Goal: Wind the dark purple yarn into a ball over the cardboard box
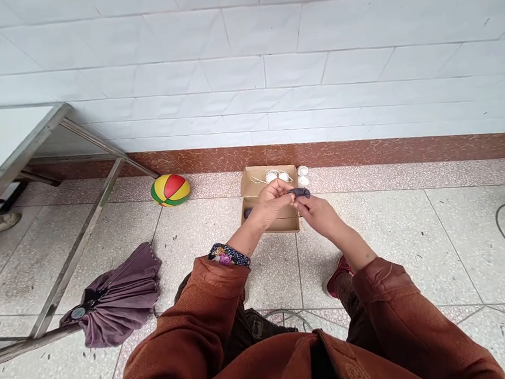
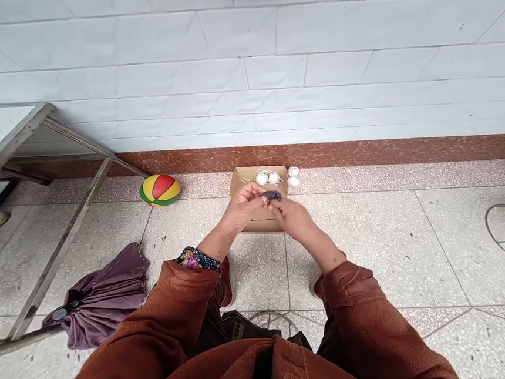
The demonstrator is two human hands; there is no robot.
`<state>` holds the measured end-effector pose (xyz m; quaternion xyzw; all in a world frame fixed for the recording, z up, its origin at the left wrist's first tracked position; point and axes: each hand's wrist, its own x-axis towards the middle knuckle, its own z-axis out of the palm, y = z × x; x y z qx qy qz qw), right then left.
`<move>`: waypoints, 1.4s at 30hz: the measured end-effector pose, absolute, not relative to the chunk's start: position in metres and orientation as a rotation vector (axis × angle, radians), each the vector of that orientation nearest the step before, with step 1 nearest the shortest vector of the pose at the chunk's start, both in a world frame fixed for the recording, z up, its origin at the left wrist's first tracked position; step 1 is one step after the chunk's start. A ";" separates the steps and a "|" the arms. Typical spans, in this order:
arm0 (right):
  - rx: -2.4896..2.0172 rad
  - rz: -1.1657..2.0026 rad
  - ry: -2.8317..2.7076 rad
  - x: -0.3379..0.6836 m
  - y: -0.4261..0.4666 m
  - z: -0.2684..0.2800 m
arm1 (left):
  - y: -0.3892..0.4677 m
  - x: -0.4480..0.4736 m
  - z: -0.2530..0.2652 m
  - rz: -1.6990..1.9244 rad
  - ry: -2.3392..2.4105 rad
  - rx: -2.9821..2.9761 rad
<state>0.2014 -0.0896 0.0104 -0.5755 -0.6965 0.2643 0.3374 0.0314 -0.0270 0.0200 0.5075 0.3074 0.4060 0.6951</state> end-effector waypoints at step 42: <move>-1.383 0.502 -1.715 0.130 -0.181 0.004 | -0.159 -0.036 -0.015 0.966 0.857 0.935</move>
